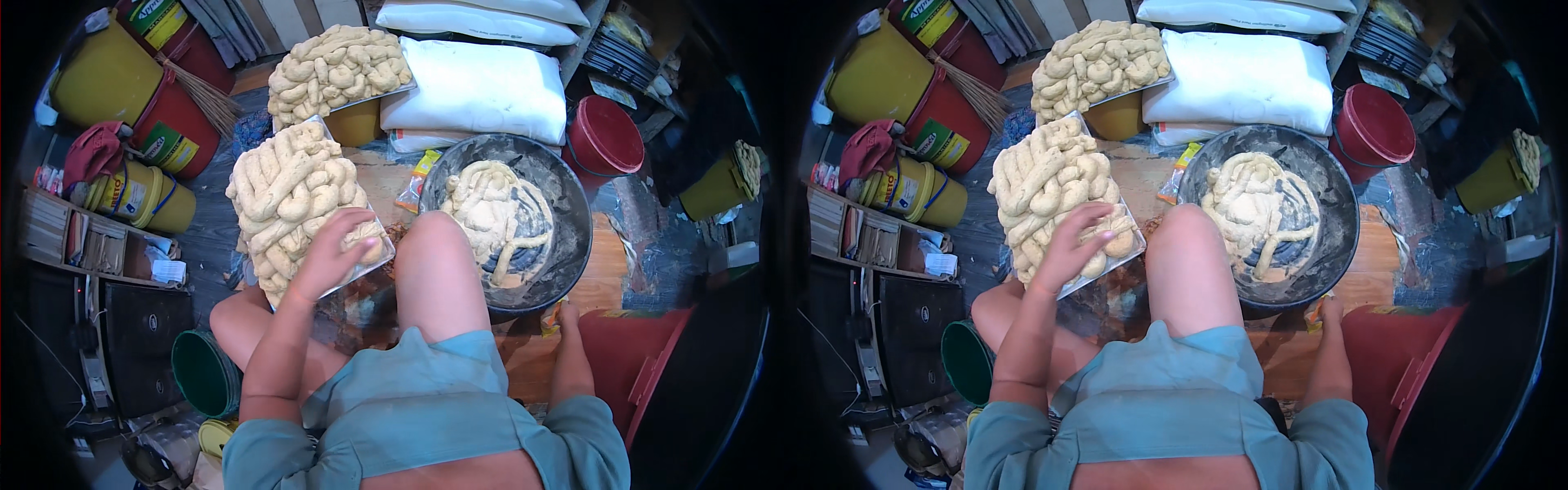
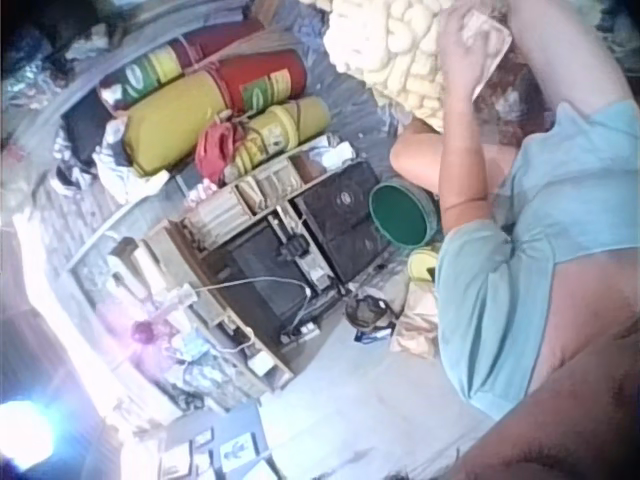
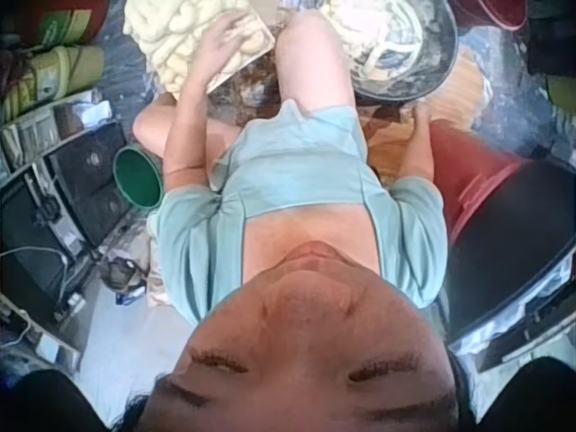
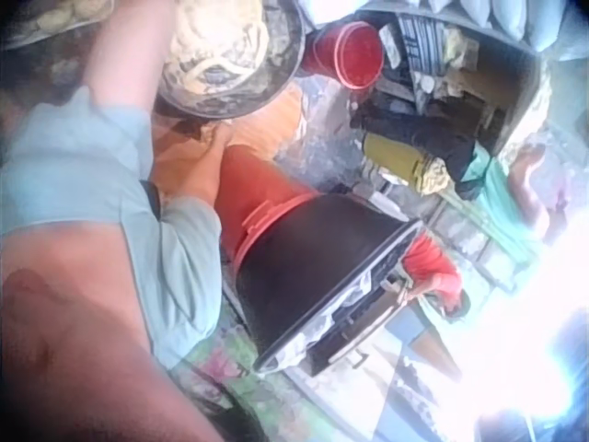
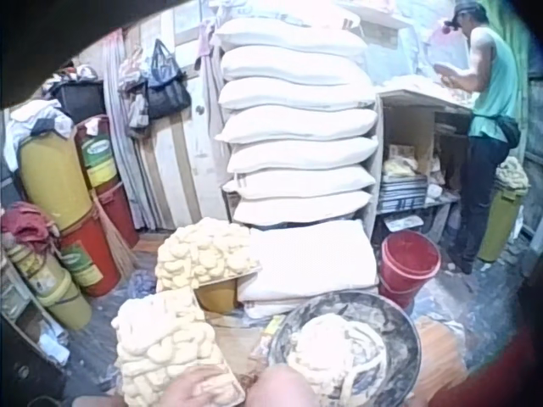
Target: The person shapes dough pieces by hand, stacks the dough onto a metal tray, and moves the loaded tray.
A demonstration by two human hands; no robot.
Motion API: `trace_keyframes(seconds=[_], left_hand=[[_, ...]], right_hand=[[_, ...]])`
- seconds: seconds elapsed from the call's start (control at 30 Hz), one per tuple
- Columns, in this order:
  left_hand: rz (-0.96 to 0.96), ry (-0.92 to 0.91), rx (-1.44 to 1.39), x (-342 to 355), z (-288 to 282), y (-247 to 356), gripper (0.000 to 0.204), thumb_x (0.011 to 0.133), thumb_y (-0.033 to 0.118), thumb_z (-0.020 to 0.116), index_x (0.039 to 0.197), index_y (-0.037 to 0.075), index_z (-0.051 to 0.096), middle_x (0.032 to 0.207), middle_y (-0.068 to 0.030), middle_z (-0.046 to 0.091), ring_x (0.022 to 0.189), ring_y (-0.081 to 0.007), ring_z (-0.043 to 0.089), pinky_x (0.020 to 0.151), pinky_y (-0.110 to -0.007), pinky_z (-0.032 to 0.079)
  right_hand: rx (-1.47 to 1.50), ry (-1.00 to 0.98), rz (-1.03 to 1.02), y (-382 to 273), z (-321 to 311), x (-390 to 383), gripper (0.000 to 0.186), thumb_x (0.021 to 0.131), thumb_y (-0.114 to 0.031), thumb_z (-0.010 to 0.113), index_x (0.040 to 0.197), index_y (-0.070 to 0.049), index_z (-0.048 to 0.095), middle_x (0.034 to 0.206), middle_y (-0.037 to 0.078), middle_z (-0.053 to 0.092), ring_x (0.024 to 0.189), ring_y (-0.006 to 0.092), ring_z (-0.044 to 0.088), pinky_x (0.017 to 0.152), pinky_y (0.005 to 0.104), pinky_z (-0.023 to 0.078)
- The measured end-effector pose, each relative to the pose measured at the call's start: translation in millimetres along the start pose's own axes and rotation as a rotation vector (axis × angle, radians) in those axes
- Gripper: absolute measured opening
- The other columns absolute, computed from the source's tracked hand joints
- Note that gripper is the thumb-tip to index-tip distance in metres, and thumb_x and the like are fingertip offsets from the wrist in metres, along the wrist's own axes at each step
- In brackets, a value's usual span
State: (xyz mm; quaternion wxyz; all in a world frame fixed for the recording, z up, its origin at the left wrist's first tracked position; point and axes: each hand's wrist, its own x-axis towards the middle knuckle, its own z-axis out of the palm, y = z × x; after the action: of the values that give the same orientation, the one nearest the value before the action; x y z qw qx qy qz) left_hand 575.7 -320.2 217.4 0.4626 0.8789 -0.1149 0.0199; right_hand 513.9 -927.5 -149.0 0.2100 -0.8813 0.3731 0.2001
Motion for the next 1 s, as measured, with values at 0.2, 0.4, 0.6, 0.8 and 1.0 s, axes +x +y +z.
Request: trace_keyframes(seconds=[0.2,0.4,0.6,0.8,1.0], left_hand=[[-0.195,0.232,-0.105,-49,-64,-37,0.034,0.088,0.005,0.064,0.121,0.001,0.06,0.118,-0.0096,0.06,0.108,-0.0177,0.058,0.092,-0.03,0.047],[-0.261,0.3,-0.282,-60,-77,-53,0.034,0.091,0.005,0.062,0.124,-0.001,0.057,0.117,-0.0075,0.061,0.109,-0.0151,0.056,0.096,-0.028,0.044],[-0.262,0.221,-0.32,-43,-52,-56,0.034,0.092,0.007,0.062,0.125,-0.001,0.057,0.118,-0.0087,0.061,0.108,-0.0151,0.057,0.094,-0.028,0.045],[-0.213,0.306,-0.308,-60,-82,-68,0.032,0.092,0.004,0.061,0.123,-0.001,0.058,0.116,-0.0085,0.062,0.107,-0.0157,0.058,0.095,-0.028,0.045],[-0.222,0.52,-0.263,-57,-144,-91,0.035,0.095,0.021,0.061,0.123,0.001,0.057,0.116,-0.0062,0.061,0.109,-0.0144,0.057,0.091,-0.028,0.045]], right_hand=[[0.617,0.183,-0.019,48,-1,21,0.042,0.091,-0.03,0.045,0.099,0.006,0.065,0.098,0.027,0.065,0.092,0.0365,0.064,0.08,0.0459,0.047],[0.641,0.137,-0.125,22,-22,-11,0.037,0.091,-0.026,0.044,0.078,0.004,0.061,0.07,0.016,0.061,0.063,0.0253,0.061,0.059,0.0396,0.046],[0.718,0.087,0.007,6,-25,-10,0.032,0.093,-0.033,0.049,0.081,-0.004,0.058,0.062,0.006,0.053,0.05,0.0165,0.053,0.045,0.0307,0.042],[0.175,0.329,0.015,-12,-54,-11,0.032,0.086,-0.026,0.062,0.107,-0.001,0.06,0.085,0.014,0.063,0.084,0.0307,0.064,0.076,0.0408,0.051],[0.407,0.654,-0.44,-86,-87,-14,0.05,0.08,-0.01,0.066,0.126,-0.002,0.05,0.124,0.021,0.05,0.113,0.0365,0.051,0.098,0.0414,0.041]])
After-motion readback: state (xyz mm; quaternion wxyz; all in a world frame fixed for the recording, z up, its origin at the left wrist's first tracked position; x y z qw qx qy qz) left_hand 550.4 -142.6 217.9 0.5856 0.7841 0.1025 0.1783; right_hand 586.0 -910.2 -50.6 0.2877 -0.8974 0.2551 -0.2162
